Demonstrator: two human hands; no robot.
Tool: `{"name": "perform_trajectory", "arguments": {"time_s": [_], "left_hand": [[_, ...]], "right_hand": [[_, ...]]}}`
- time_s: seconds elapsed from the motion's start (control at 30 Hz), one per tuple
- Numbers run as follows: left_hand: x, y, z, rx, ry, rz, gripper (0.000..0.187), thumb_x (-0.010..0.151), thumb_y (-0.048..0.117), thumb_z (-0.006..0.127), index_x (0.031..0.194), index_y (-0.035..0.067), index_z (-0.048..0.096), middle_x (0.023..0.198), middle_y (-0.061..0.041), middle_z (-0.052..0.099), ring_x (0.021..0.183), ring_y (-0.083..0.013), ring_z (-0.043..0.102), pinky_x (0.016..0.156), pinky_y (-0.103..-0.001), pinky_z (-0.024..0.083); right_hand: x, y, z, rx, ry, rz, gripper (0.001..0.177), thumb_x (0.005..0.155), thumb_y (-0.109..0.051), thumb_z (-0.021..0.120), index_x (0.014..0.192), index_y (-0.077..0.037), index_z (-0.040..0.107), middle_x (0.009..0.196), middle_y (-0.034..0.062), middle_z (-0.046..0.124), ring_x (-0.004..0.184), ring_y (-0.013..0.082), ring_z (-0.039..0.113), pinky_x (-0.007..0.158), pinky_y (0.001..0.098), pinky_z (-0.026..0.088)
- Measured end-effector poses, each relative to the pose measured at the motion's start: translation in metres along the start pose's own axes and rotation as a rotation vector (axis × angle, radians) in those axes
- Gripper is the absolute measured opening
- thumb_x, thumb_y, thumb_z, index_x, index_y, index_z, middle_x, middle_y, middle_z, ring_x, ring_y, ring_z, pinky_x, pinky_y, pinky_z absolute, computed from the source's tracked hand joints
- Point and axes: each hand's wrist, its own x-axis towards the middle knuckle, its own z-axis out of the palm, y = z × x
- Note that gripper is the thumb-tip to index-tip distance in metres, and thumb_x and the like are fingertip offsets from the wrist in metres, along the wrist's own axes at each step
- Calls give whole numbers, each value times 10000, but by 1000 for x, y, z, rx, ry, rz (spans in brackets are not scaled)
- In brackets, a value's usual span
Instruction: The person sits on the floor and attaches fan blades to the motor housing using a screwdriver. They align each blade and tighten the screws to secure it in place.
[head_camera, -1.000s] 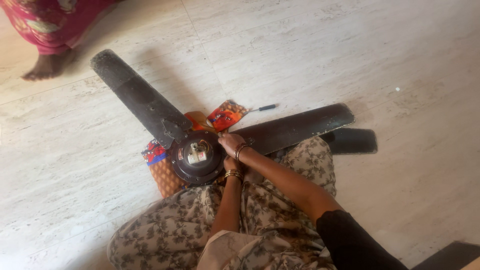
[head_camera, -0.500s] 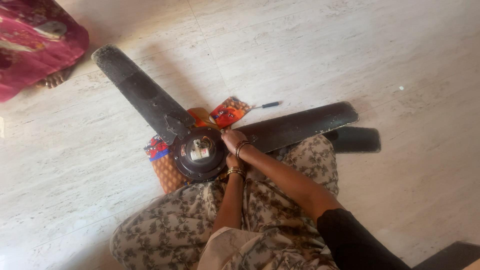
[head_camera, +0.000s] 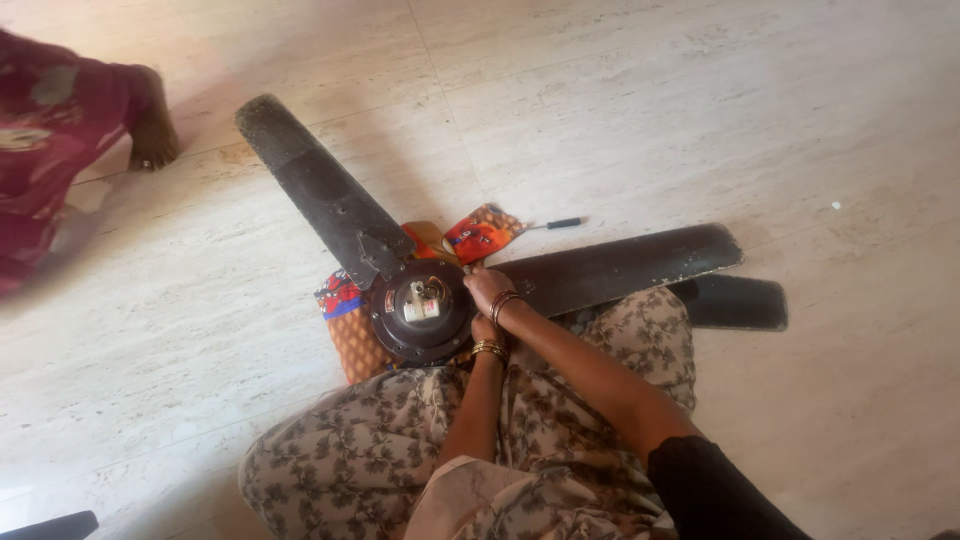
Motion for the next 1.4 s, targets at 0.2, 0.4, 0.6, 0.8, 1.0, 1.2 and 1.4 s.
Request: {"name": "perform_trajectory", "arguments": {"time_s": [0.2,0.4,0.6,0.8,1.0,1.2,1.4], "left_hand": [[-1,-3,5,-182,-47,-67,321,938,199,584,907,-101,693,835,-226,721,665,-294,668,581,-440,495],[-1,-1,2,-28,-35,-88,285,927,189,563,931,-49,721,852,-160,746,708,-255,688,605,-396,511],[-5,-1,1,-182,-16,-167,254,895,133,559,952,-63,709,895,-175,746,722,-266,697,617,-414,529],[0,5,4,27,-24,40,301,939,204,560,889,-44,723,829,-190,752,705,-268,717,620,-406,528],[12,-6,6,618,-90,194,296,913,231,609,853,-28,739,860,-210,755,736,-298,714,632,-432,541],[30,-29,13,148,9,209,308,920,223,577,839,-27,738,860,-229,771,761,-320,750,657,-430,549],[20,-20,12,130,38,185,273,905,198,573,889,-18,738,895,-230,763,792,-338,743,687,-435,557]], "right_hand": [[-5,6,-8,-39,-45,-57,130,916,-130,588,907,-64,700,1012,168,696,950,358,707,805,466,576],[-9,4,-13,-20,-50,-96,105,920,-124,601,921,-67,690,1011,154,684,961,345,704,819,453,575],[-9,4,-11,-30,-100,-88,120,904,-99,589,937,-79,702,1026,150,686,972,344,697,832,454,570],[-2,3,-8,-39,-105,-38,135,935,-137,590,940,-78,711,1026,152,703,983,349,695,853,461,558],[-7,6,-14,18,-42,-62,138,918,-164,605,939,-67,700,994,166,694,975,361,685,839,467,550],[-13,7,-14,65,34,-80,104,922,-163,628,951,-81,684,1020,180,668,941,378,671,811,477,543],[-8,15,-23,82,7,-164,178,904,-243,681,920,-67,661,956,147,674,943,364,670,804,480,538]]}}
